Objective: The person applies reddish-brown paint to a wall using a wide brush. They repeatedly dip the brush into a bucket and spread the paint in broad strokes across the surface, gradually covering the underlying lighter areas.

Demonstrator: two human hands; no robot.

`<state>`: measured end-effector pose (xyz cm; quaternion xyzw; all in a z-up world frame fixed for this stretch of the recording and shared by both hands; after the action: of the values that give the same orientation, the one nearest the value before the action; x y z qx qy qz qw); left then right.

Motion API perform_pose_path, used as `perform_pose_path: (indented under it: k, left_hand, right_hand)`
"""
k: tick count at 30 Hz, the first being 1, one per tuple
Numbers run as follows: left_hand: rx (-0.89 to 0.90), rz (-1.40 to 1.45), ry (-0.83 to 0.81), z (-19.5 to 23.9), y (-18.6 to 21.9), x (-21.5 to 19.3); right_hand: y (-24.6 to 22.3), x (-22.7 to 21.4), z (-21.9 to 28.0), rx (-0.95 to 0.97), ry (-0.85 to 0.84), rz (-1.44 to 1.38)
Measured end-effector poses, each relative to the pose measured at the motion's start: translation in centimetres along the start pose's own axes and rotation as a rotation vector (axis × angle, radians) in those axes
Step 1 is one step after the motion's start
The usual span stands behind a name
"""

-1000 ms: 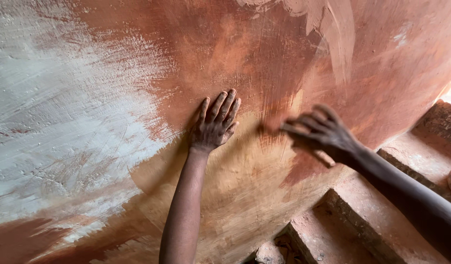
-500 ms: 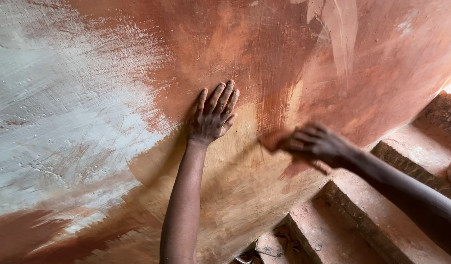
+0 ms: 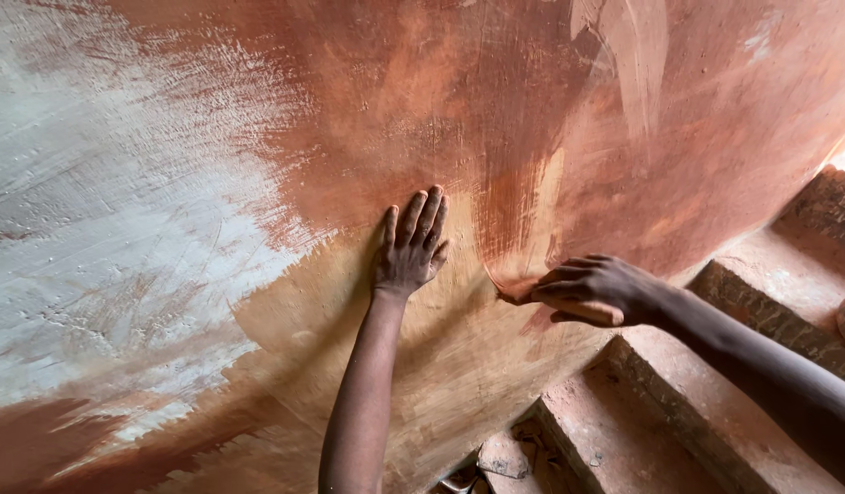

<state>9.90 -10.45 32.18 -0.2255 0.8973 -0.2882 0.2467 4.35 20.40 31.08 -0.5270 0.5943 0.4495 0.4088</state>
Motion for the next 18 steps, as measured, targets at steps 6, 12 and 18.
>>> perform_pose_path:
  k: [6,12,18]
  left_hand:
    - [-0.017,0.026,0.017,-0.3,0.1,-0.4]
    - [-0.03,0.068,0.047,-0.2,0.1,-0.4]
    - [-0.014,0.059,0.034,0.0,0.1,0.0]
  right_hand:
    - [2.9,-6.2,0.0,0.19,0.476,0.381]
    - [0.9,-2.4,0.4,0.106,0.435,0.56]
    - [-0.2,1.1,-0.2,0.011,-0.039,0.138]
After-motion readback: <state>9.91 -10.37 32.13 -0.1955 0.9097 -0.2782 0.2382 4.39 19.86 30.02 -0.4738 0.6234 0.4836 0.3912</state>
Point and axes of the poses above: each hand's wrist, its own z-axis away from the middle knuckle, its own x-axis out of the palm, y = z × x, the point moved 3 cm from there along -z, towards the middle knuckle, and after that the axes turned 3 degrees about z, right-handed, at the moved point
